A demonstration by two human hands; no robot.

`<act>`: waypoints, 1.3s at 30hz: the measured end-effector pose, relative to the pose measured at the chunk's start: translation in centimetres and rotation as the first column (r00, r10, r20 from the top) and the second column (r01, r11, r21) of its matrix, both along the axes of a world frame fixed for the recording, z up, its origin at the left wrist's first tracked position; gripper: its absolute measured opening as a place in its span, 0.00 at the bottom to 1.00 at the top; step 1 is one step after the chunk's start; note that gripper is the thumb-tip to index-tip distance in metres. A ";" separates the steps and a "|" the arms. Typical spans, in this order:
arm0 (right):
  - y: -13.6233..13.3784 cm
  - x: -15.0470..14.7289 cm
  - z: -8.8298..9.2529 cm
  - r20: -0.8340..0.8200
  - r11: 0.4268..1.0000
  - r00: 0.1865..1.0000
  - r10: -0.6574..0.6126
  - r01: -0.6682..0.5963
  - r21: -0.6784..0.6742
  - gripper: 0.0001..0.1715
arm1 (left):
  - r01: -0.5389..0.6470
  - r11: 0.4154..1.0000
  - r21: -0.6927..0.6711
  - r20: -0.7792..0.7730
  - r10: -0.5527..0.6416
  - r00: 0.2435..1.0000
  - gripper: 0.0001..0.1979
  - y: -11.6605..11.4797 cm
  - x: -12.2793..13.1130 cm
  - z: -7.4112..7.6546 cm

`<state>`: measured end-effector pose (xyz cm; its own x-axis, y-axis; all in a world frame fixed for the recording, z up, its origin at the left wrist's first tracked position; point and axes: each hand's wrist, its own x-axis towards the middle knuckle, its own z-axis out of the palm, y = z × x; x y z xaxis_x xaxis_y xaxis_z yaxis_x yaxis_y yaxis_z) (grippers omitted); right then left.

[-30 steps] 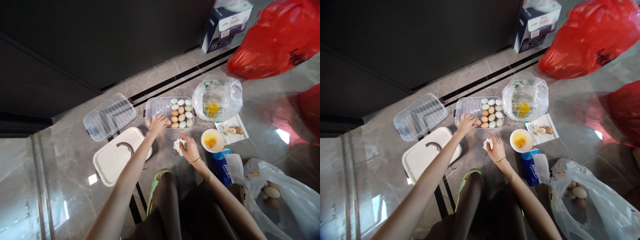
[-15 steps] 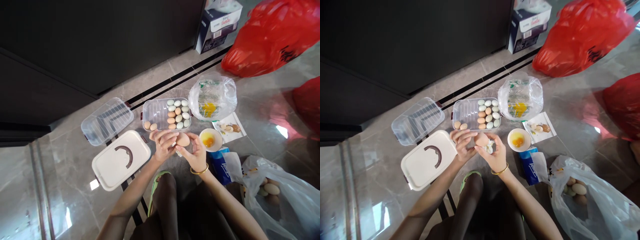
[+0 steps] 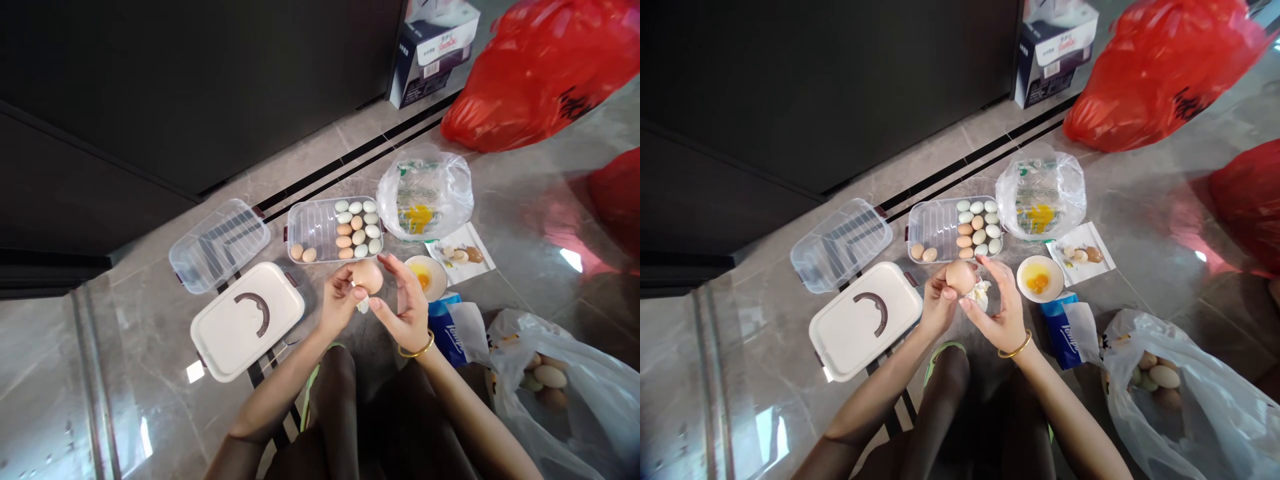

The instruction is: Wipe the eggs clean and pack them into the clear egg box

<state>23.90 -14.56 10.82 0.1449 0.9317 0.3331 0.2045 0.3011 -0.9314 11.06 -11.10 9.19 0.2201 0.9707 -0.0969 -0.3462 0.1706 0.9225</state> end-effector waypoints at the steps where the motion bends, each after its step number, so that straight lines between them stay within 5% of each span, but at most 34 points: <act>1: 0.0 0.2 0.1 0.003 1.000 1.000 0.027 -0.027 0.003 0.40 | 0.019 1.000 -0.002 -0.003 -0.019 1.000 0.29 0.0 0.0 0.1; 11: 0.5 1.0 2.0 0.104 0.989 0.992 0.068 -0.081 0.124 0.34 | 0.140 0.989 0.055 -0.216 -0.125 0.968 0.36 -0.1 -0.4 1.8; 16: 0.3 1.0 3.1 0.221 0.992 0.974 -0.046 0.019 0.124 0.31 | 0.220 0.975 0.032 -0.057 -0.218 0.974 0.28 -0.1 0.1 1.8; 21: 0.5 1.1 3.6 0.345 0.986 0.935 -0.085 0.028 0.166 0.34 | 0.149 0.987 -0.053 0.133 -0.140 0.981 0.23 -0.1 0.4 2.7; 27: 0.5 1.2 3.4 0.275 0.993 0.960 -0.054 0.023 0.112 0.45 | 0.201 0.958 -0.203 0.234 -0.152 0.960 0.21 -0.3 0.3 3.7; 32: 0.8 1.2 3.5 0.240 0.990 0.971 0.004 -0.038 0.135 0.33 | 0.281 0.911 -0.303 0.333 -0.175 0.927 0.23 -0.6 0.4 4.0; 39: 1.1 1.0 3.5 0.260 0.992 0.966 -0.010 -0.024 0.127 0.31 | 0.352 0.883 -0.310 0.396 -0.217 0.892 0.28 -0.6 0.4 3.3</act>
<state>24.90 -13.47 14.31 0.0314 0.8795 0.4749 0.4312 0.4167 -0.8003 11.43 -11.72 12.45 0.5654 0.7694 -0.2971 -0.5096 0.6091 0.6077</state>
